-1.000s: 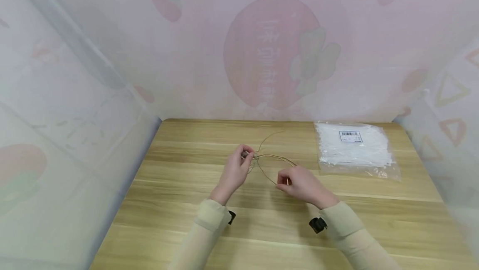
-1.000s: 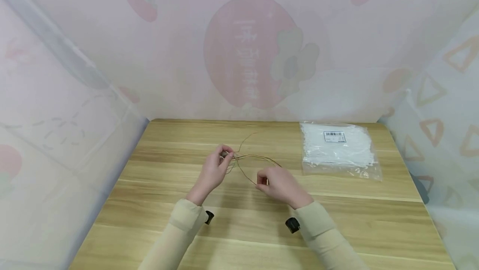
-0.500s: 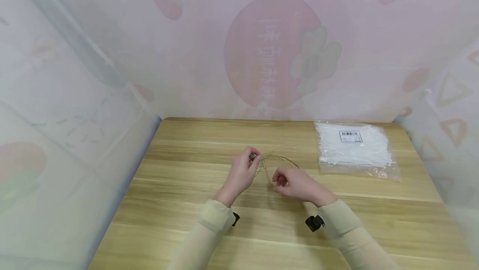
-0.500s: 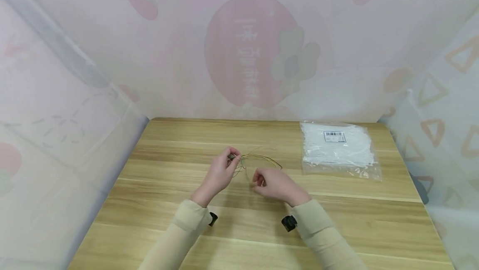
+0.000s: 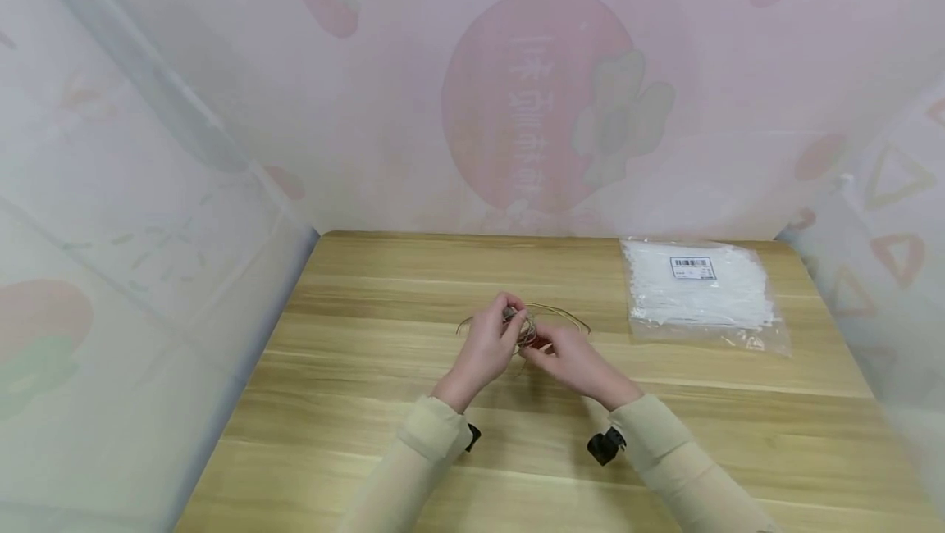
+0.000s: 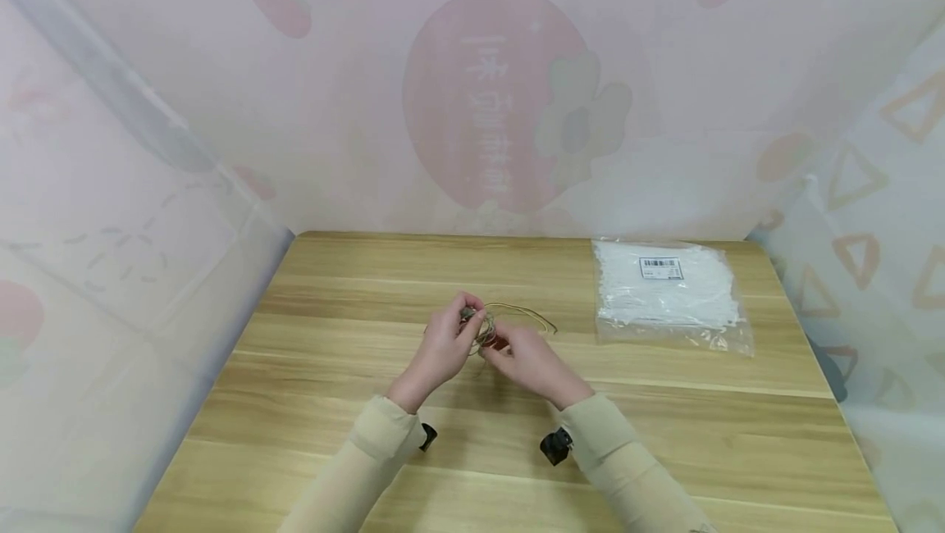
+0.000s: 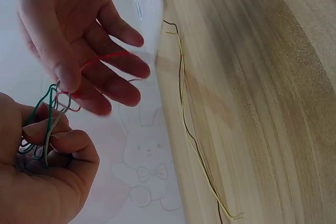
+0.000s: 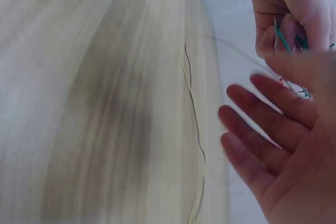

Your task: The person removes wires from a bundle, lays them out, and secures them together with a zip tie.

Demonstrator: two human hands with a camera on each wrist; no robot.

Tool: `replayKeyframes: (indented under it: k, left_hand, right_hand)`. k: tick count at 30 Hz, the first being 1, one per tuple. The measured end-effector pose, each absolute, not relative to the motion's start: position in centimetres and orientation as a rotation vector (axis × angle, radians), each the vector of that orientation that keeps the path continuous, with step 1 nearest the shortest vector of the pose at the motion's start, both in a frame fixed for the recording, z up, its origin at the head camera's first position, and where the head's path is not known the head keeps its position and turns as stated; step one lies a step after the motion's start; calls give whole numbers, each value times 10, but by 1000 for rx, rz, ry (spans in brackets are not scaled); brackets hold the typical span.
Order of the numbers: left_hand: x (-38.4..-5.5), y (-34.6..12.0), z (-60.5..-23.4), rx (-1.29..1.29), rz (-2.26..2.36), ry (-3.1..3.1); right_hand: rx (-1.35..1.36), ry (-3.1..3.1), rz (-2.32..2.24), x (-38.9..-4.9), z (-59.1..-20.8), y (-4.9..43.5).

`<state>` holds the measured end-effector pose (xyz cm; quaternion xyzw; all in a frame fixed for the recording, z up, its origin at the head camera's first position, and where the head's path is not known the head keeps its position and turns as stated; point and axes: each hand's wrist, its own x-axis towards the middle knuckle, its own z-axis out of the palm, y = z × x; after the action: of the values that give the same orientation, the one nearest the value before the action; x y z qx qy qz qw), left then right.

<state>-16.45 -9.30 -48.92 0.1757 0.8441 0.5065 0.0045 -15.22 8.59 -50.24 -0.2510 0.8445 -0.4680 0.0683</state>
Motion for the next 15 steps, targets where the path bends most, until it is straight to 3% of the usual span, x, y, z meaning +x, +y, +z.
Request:
replayKeyframes:
  k: [8, 15]
  left_hand:
    - [-167, -105, -491, 454, 1559, 2660]
    - [-169, -119, -494, 438, 1475, 2727]
  right_hand:
    - [-662, 2532, -1444, -150, -503, 93]
    - [-752, 2630, -1345, -150, -501, 98]
